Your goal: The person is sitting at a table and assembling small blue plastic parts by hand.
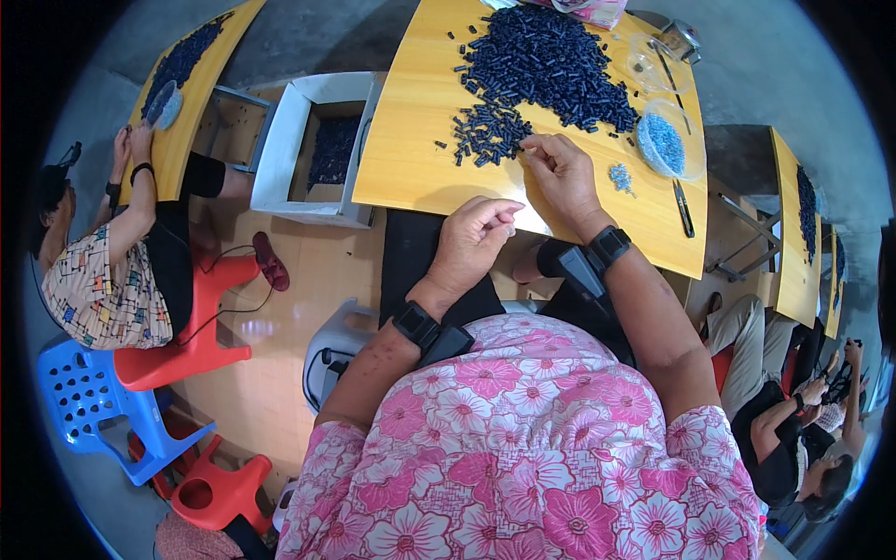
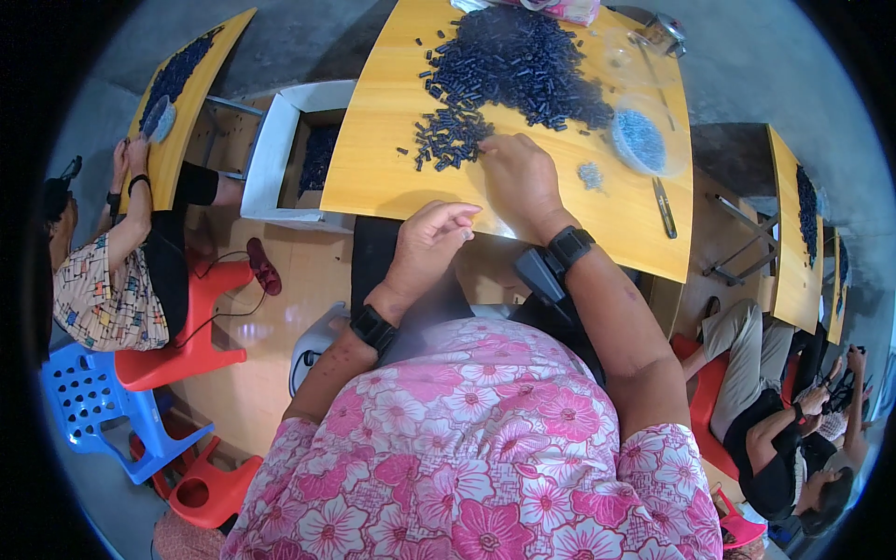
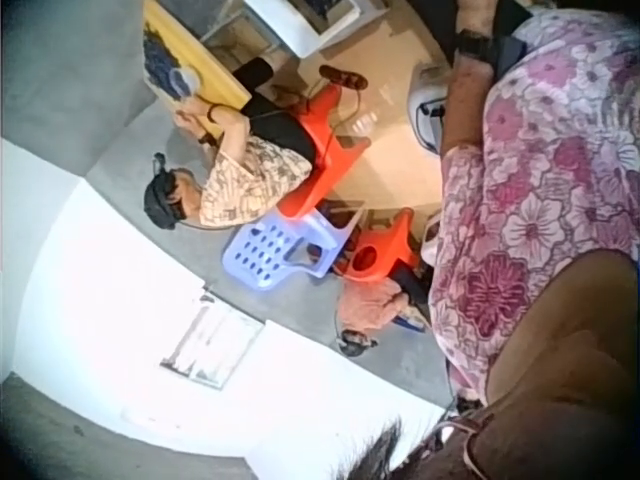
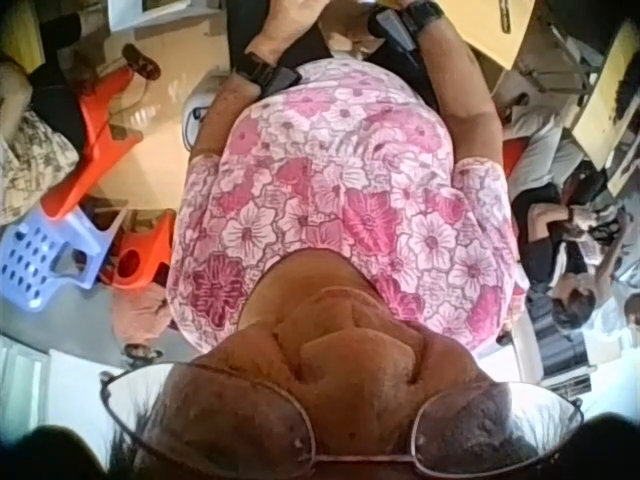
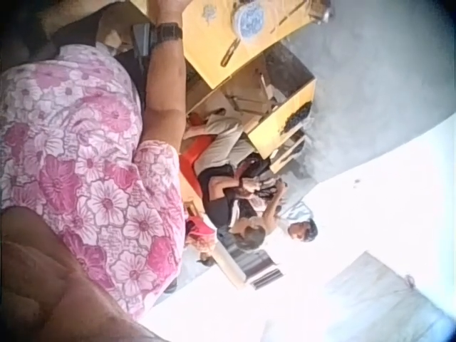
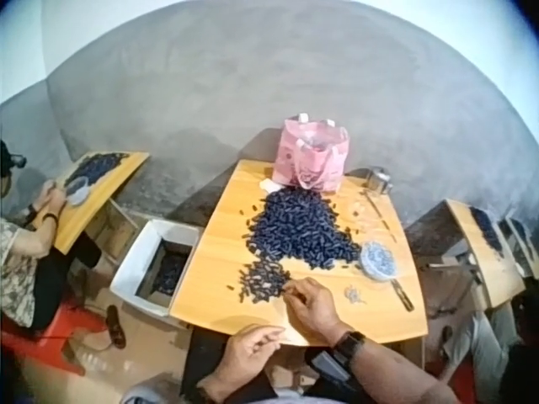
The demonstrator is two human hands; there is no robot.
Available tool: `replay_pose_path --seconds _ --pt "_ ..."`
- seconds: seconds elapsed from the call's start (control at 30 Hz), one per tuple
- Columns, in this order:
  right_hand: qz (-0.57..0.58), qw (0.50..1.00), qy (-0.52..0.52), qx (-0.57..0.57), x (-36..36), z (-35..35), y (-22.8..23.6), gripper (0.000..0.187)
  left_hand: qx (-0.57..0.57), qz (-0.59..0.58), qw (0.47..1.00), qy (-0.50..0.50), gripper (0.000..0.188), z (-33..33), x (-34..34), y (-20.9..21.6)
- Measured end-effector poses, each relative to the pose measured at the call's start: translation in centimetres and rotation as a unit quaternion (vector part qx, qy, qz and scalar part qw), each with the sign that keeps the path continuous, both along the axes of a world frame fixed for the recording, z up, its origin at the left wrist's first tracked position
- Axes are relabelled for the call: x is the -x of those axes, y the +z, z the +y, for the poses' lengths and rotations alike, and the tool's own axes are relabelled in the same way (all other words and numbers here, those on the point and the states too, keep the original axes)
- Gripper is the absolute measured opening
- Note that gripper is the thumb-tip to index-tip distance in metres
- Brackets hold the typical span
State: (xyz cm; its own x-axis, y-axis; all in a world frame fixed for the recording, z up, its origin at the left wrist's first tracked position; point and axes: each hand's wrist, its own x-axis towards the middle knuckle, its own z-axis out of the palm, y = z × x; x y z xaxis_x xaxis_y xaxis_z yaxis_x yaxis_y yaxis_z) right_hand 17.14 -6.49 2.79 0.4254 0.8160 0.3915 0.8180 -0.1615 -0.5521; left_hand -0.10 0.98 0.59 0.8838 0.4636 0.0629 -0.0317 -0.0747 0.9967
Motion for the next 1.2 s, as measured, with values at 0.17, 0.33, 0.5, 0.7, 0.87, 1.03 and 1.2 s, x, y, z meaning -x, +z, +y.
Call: replay_pose_path --seconds 0.17,0.33,0.5,0.7,0.87,1.03,1.2 --pt "0.049 0.998 -0.042 -0.010 -0.6 0.5 -1.3 0.012 0.009 0.003 1.000 -0.001 0.030 0.0 -0.2 0.2" --pt "0.167 0.981 -0.093 -0.045 -0.1 -0.2 -1.6 0.013 0.023 -0.005 1.000 -0.006 0.029 0.0 0.1 -0.1" --pt "-0.042 0.979 -0.185 -0.078 -1.2 -1.0 0.3 0.024 0.025 0.009 1.000 -0.004 0.027 0.1 0.1 0.0" --pt "-0.055 0.970 -0.235 0.012 -6.8 -2.4 -1.5 0.030 0.020 0.010 1.000 0.000 0.026 0.1 -0.1 0.1" --pt "-0.058 0.973 -0.218 0.042 -7.3 -2.4 -1.7 0.021 0.017 0.018 1.000 0.005 0.026 0.1 -0.1 0.2" --pt "-0.030 0.983 -0.176 0.038 -6.1 -2.9 -1.2 0.019 0.010 0.000 1.000 0.007 0.026 0.0 0.0 0.0" --pt "-0.005 0.986 -0.164 0.035 -4.9 -3.3 -0.6 0.022 0.012 0.005 1.000 0.004 0.026 0.0 -0.2 0.0"
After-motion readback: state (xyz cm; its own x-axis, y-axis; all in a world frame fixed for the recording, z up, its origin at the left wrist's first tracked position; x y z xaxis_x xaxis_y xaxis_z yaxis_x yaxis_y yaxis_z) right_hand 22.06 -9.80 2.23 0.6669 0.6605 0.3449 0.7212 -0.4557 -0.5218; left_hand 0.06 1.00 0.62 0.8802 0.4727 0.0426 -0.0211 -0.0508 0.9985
